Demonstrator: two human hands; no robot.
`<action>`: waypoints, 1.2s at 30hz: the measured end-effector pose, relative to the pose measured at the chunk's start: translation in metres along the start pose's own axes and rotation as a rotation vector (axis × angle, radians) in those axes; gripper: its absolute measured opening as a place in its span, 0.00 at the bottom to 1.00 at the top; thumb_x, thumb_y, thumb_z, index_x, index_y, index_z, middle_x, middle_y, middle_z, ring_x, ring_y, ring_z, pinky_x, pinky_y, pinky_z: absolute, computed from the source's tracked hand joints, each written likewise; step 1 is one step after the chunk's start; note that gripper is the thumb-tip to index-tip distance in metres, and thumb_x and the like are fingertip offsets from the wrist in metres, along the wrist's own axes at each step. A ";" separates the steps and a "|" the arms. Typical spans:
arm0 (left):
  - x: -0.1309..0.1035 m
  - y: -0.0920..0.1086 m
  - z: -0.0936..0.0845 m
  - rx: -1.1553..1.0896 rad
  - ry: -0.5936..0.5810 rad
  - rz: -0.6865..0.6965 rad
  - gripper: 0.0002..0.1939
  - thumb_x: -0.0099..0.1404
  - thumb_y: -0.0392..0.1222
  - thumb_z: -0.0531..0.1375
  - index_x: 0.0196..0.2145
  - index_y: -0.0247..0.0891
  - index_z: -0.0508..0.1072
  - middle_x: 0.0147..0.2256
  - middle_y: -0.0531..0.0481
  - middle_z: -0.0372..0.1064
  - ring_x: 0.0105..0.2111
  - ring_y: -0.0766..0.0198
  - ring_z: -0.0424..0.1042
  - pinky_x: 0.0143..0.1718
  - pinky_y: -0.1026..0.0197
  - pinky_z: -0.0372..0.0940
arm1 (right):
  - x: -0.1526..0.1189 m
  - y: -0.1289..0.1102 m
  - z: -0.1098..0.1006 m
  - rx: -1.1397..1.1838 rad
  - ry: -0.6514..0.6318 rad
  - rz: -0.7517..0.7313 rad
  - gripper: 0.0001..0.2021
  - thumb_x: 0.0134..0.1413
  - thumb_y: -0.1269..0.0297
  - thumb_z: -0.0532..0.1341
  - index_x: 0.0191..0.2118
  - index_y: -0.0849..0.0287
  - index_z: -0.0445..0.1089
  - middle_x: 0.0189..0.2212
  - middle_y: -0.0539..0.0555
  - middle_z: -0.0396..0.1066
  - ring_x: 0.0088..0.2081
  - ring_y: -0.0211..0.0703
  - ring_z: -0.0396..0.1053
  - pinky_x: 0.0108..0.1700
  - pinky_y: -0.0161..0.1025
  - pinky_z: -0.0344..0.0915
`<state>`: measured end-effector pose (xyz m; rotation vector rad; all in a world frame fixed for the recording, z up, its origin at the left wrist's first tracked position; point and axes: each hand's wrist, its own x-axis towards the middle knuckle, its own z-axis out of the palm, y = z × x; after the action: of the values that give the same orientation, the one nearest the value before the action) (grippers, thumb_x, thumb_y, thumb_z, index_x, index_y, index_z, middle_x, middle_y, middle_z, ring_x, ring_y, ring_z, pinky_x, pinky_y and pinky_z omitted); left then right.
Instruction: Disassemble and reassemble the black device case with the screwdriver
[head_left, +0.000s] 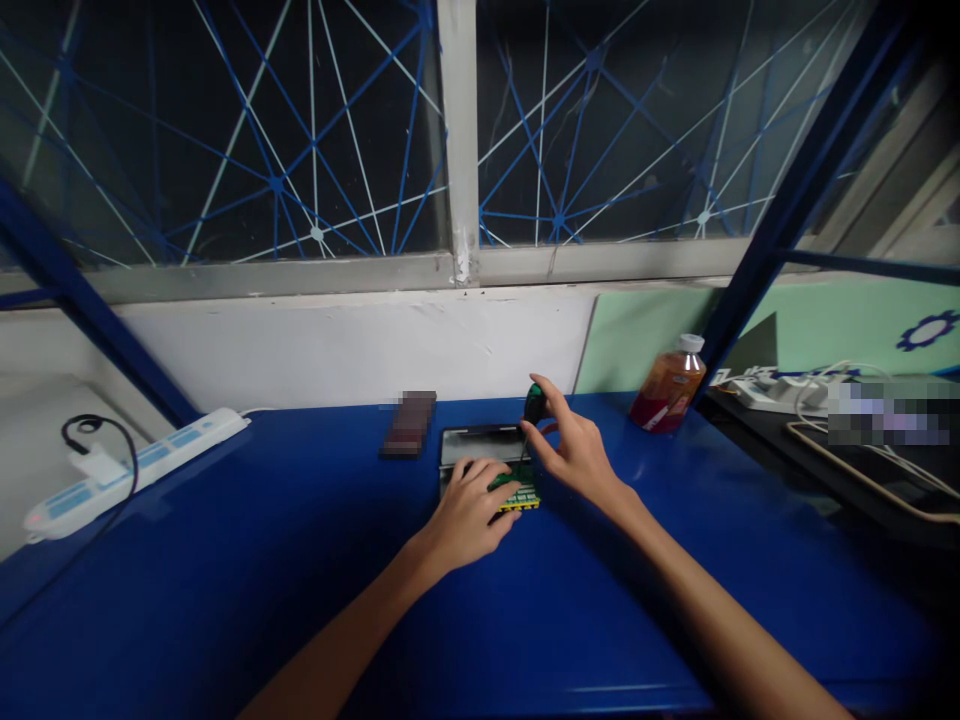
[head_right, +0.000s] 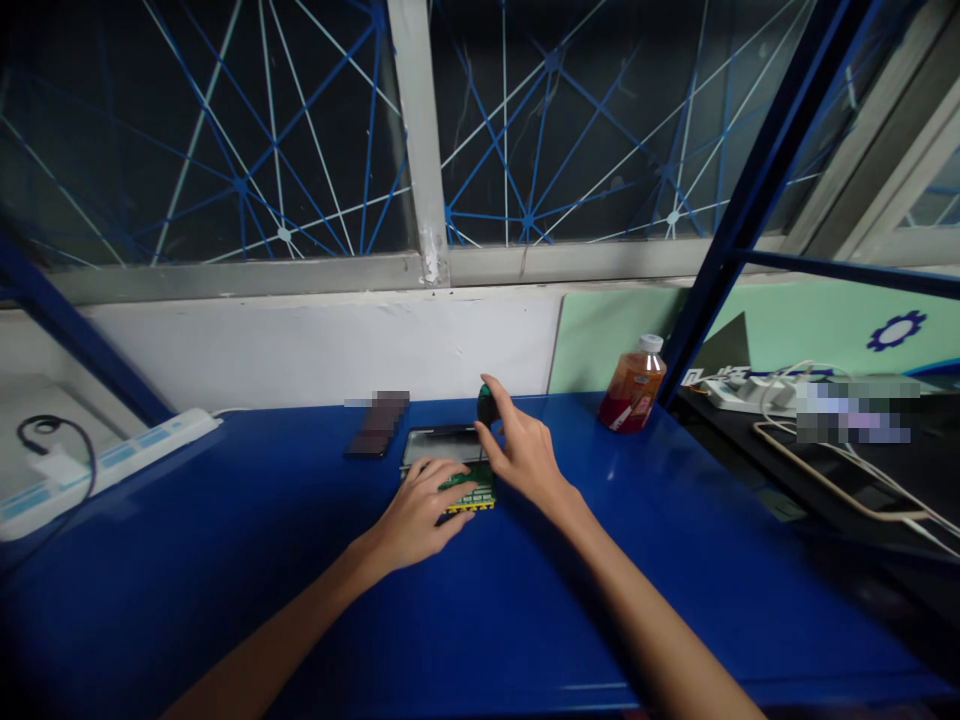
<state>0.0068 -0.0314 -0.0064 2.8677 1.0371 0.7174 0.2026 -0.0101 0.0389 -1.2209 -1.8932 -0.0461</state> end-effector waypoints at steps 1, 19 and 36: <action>0.000 0.000 0.000 0.004 -0.003 -0.002 0.15 0.65 0.43 0.58 0.49 0.42 0.70 0.49 0.44 0.67 0.52 0.51 0.62 0.52 0.43 0.57 | 0.000 0.000 0.000 -0.007 0.009 -0.005 0.29 0.60 0.58 0.53 0.65 0.57 0.49 0.34 0.55 0.73 0.30 0.44 0.72 0.34 0.40 0.67; -0.001 0.001 -0.001 0.000 -0.002 -0.003 0.15 0.65 0.43 0.59 0.49 0.42 0.70 0.49 0.44 0.67 0.52 0.52 0.62 0.52 0.44 0.56 | -0.002 -0.006 -0.001 0.010 0.051 -0.101 0.27 0.62 0.60 0.53 0.65 0.53 0.50 0.40 0.55 0.73 0.37 0.44 0.72 0.39 0.41 0.69; -0.001 0.001 -0.003 -0.007 -0.013 0.001 0.14 0.65 0.43 0.58 0.49 0.43 0.71 0.49 0.45 0.66 0.52 0.52 0.62 0.51 0.45 0.57 | -0.003 -0.004 0.003 0.029 0.029 -0.054 0.27 0.60 0.57 0.55 0.63 0.54 0.53 0.41 0.57 0.72 0.29 0.42 0.71 0.36 0.42 0.69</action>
<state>0.0050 -0.0330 -0.0038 2.8633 1.0302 0.6999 0.1979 -0.0127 0.0368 -1.1443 -1.8953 -0.0649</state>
